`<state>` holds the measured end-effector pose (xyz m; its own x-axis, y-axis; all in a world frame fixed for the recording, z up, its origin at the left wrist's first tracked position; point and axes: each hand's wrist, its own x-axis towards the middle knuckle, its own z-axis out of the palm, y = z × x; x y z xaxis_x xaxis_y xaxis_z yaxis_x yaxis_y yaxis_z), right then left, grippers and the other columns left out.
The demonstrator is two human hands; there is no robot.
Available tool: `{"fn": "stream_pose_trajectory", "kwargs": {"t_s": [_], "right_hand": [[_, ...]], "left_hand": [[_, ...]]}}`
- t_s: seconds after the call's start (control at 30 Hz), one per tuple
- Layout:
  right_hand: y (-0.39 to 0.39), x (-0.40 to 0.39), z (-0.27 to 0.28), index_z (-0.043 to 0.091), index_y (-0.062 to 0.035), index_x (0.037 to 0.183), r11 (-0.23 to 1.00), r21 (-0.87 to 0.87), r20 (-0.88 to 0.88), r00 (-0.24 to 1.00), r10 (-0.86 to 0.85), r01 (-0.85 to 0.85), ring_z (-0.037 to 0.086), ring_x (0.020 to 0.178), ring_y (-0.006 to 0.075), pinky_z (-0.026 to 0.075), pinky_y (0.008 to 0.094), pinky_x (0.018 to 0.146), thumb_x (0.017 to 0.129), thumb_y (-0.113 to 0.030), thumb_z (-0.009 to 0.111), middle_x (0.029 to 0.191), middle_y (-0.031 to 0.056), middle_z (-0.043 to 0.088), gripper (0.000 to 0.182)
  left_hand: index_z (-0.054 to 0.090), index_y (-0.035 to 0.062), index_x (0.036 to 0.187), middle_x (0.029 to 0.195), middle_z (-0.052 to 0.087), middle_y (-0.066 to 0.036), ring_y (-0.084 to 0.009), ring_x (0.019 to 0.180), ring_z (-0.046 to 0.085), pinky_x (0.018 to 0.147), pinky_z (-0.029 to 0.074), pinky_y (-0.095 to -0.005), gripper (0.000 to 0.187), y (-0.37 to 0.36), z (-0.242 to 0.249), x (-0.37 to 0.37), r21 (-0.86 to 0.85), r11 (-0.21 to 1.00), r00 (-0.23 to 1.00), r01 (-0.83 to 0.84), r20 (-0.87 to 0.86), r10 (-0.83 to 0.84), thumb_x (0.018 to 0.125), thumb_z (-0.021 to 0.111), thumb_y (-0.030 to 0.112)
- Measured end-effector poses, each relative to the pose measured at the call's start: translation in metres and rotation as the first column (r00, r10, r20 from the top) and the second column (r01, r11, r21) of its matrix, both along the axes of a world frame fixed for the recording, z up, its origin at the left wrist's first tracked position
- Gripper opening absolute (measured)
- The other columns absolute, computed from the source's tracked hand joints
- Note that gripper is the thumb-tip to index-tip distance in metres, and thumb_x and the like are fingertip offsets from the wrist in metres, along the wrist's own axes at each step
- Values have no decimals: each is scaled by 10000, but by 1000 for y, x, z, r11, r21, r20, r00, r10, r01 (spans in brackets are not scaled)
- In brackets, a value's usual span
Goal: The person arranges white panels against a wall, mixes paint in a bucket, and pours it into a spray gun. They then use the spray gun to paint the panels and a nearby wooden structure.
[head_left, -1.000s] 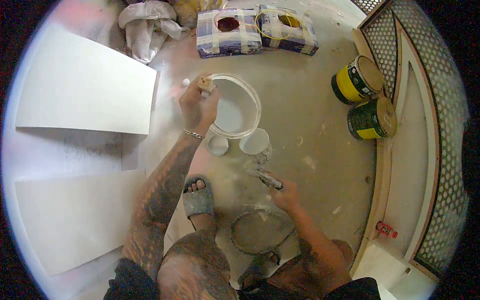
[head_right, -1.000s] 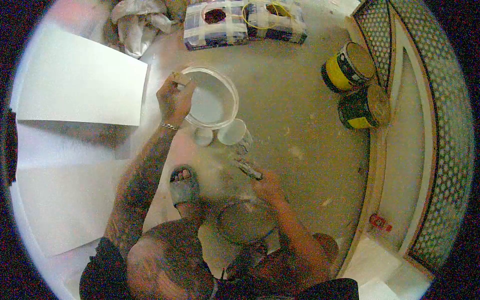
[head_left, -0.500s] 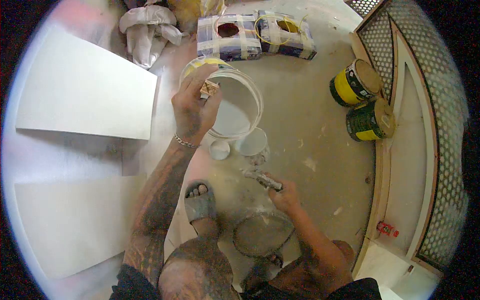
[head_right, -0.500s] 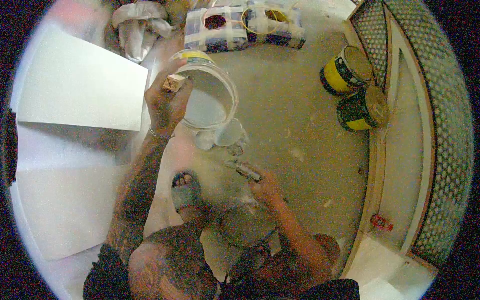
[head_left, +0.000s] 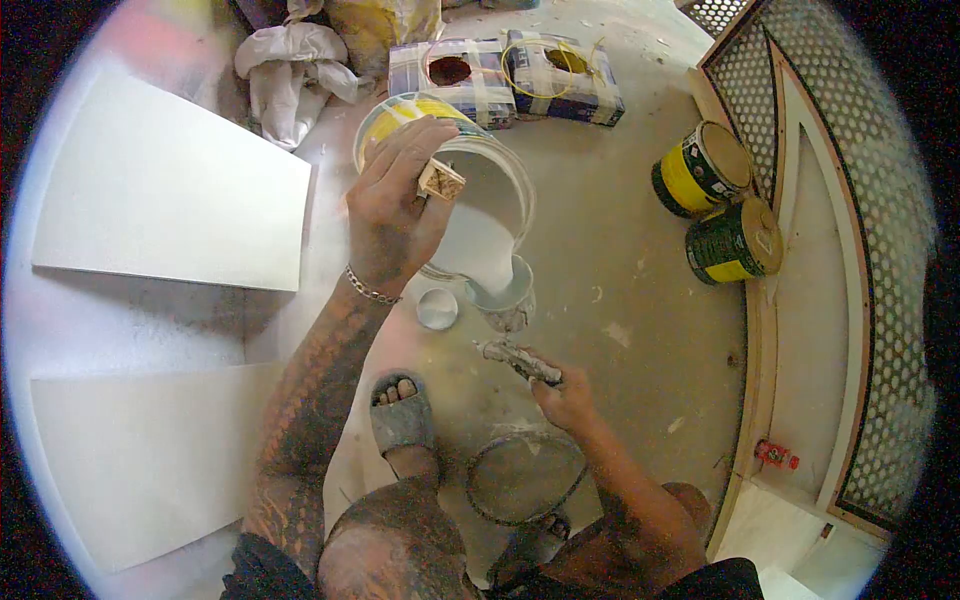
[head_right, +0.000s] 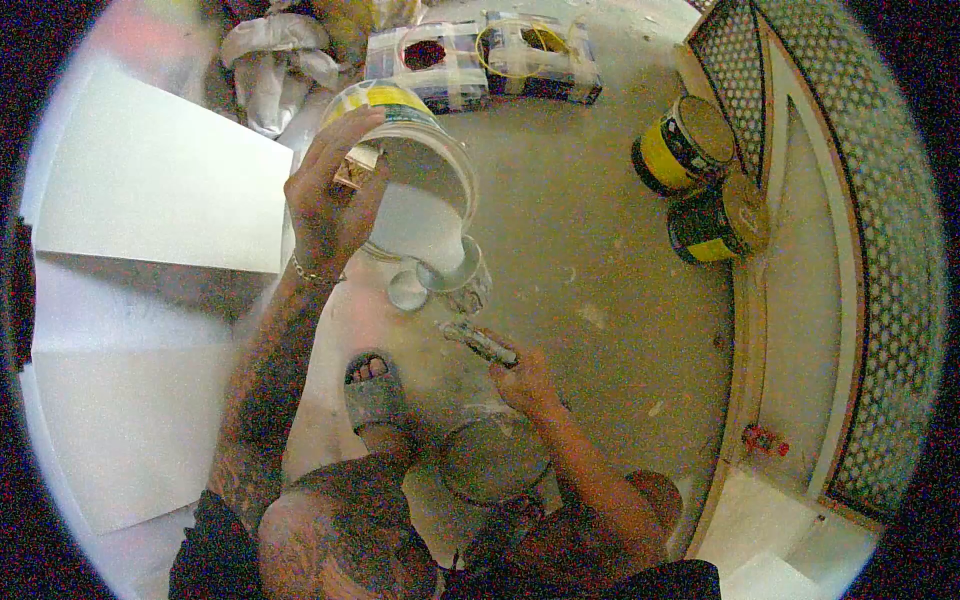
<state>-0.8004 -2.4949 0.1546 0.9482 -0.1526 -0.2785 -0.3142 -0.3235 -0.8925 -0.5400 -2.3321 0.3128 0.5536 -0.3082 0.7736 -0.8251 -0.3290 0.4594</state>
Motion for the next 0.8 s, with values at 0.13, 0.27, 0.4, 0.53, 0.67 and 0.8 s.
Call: {"fn": "stream_pose_trajectory", "kwargs": {"t_s": [0.13, 0.27, 0.4, 0.53, 0.67, 0.8], "right_hand": [[0, -2, 1, 601, -165, 1226, 1000, -29, 18, 1000, 3, -3, 523, 536, 229, 473, 352, 583, 750, -73, 618, 726, 160, 633, 485], [0, -4, -3, 607, -147, 1215, 1000, 3, 13, 1000, -25, 25, 543, 550, 232, 478, 351, 588, 747, -78, 618, 741, 160, 642, 473], [0, -4, 0, 608, -147, 1214, 999, -23, 5, 999, -36, 36, 565, 566, 234, 482, 353, 601, 746, -78, 613, 756, 155, 649, 473], [1, 0, 11, 605, -141, 1218, 997, -69, 17, 1000, -25, 26, 610, 623, 249, 497, 350, 635, 743, -85, 613, 821, 162, 670, 479], [-2, -6, -2, 604, -131, 1215, 994, -94, 38, 998, -44, 47, 637, 681, 267, 507, 354, 667, 739, -86, 606, 875, 173, 678, 478], [2, -6, 10, 605, -134, 1213, 994, -66, 68, 995, -77, 82, 636, 695, 251, 504, 353, 687, 742, -71, 597, 878, 170, 676, 475]], "left_hand": [[604, 52, 1108, 1093, 640, -130, -283, 1057, 600, 930, 431, -384, 436, 0, -4, 0, 17, 1000, 1000, -6, -4, 6, 678, 643, -11], [599, 51, 1116, 1097, 637, -137, -288, 1054, 600, 926, 429, -389, 445, -3, -4, -1, 27, 1000, 1000, 0, 5, 0, 677, 631, -15], [603, 52, 1107, 1096, 637, -140, -290, 1050, 602, 925, 431, -386, 438, -5, -4, -1, 23, 1000, 999, 1, 38, -2, 675, 631, -11], [604, 53, 1106, 1095, 639, -137, -290, 1048, 603, 920, 438, -379, 441, -8, -1, -2, 3, 1000, 999, 1, 38, -1, 670, 633, -14], [606, 54, 1098, 1088, 645, -122, -285, 1050, 604, 916, 451, -373, 443, -9, 0, -2, -2, 1000, 998, -10, 56, 10, 664, 635, -27], [615, 57, 1084, 1085, 649, -107, -277, 1049, 606, 919, 459, -365, 433, -11, 1, -4, -30, 1000, 999, -4, 42, 5, 662, 632, -43]]}}
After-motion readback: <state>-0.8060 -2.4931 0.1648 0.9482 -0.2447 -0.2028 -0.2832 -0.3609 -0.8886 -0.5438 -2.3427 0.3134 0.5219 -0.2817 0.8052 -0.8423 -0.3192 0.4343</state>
